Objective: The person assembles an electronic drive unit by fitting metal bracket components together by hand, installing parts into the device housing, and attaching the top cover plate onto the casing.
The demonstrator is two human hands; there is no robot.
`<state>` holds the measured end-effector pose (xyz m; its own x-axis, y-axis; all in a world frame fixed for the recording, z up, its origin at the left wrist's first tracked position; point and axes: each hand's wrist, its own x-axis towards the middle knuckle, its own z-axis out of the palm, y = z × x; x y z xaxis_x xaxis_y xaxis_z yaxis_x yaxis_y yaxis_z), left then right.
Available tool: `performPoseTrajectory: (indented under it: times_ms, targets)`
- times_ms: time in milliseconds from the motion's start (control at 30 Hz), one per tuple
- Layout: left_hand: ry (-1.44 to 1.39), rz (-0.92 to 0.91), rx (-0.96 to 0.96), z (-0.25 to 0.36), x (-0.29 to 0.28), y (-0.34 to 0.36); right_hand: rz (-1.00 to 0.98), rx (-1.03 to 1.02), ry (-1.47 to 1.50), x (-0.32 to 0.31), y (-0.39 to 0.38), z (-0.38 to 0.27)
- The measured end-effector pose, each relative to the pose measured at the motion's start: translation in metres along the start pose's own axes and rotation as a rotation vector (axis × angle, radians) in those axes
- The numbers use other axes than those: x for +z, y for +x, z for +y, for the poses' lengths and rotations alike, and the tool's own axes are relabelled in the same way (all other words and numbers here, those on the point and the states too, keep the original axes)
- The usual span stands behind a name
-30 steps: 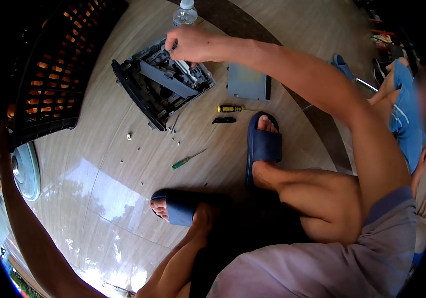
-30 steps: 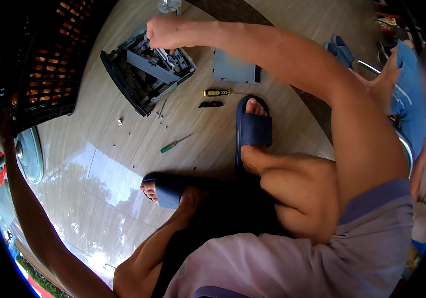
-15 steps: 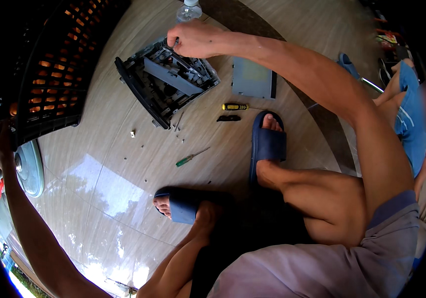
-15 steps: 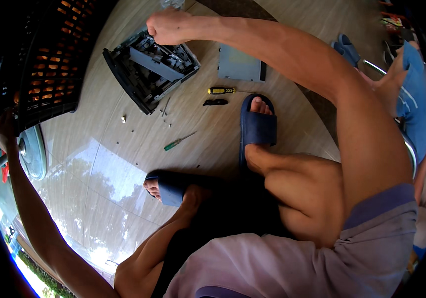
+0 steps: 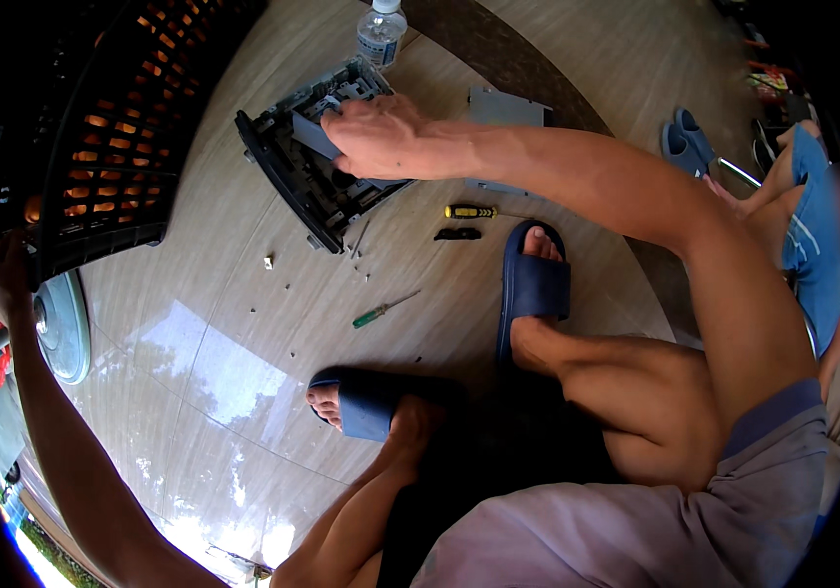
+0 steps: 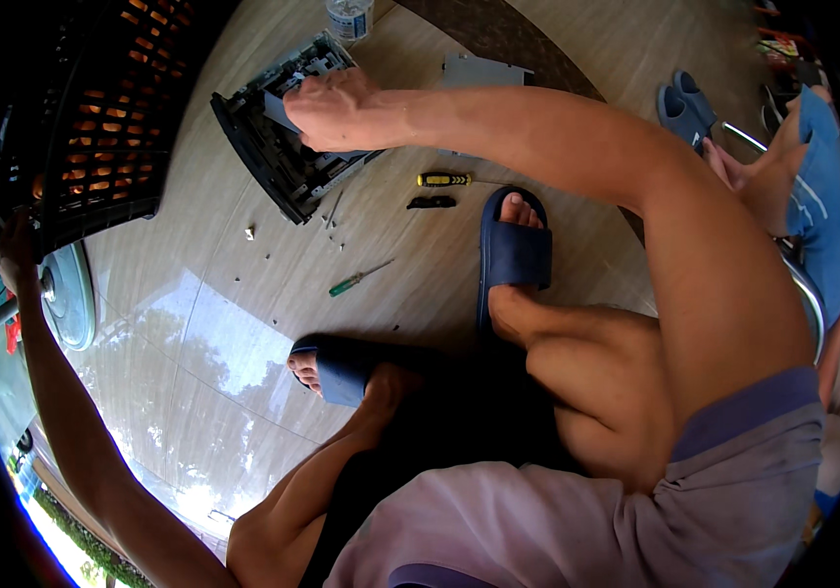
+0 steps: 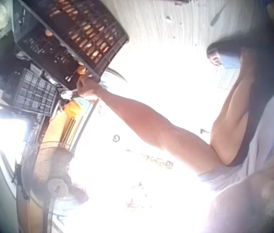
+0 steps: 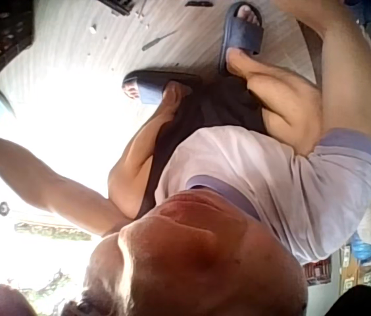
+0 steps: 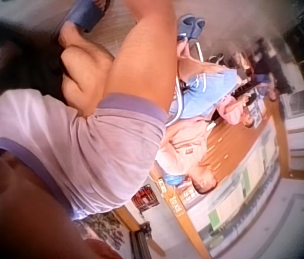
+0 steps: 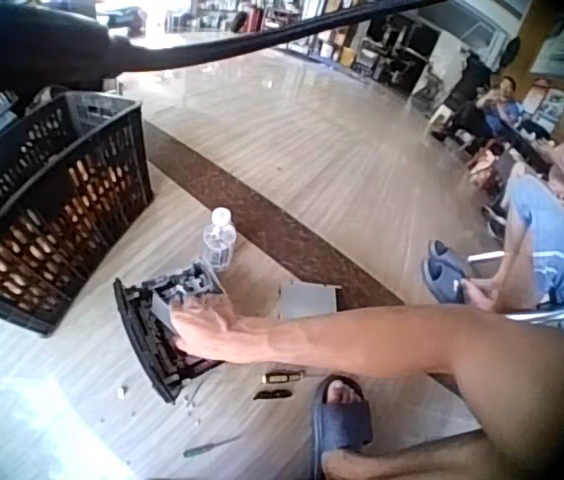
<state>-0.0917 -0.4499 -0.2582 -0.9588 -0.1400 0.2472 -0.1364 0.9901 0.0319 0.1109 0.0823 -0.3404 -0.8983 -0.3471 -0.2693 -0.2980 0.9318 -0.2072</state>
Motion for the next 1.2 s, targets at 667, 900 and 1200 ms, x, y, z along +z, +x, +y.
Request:
performPoseTrajectory:
  times_ms: [667, 900, 1200]
  targets:
    - [-0.004, 0.017, -0.012, 0.003, 0.0, -0.001, -0.032, 0.075, 0.358, 0.013, 0.029, 0.021]
    - [0.015, 0.019, -0.009, 0.004, 0.0, -0.004, -0.001, 0.059, 0.381, 0.018, 0.034, 0.021]
    - [0.024, 0.041, 0.012, -0.001, 0.003, -0.001, 0.154, -0.043, 0.342, 0.012, 0.038, 0.038]
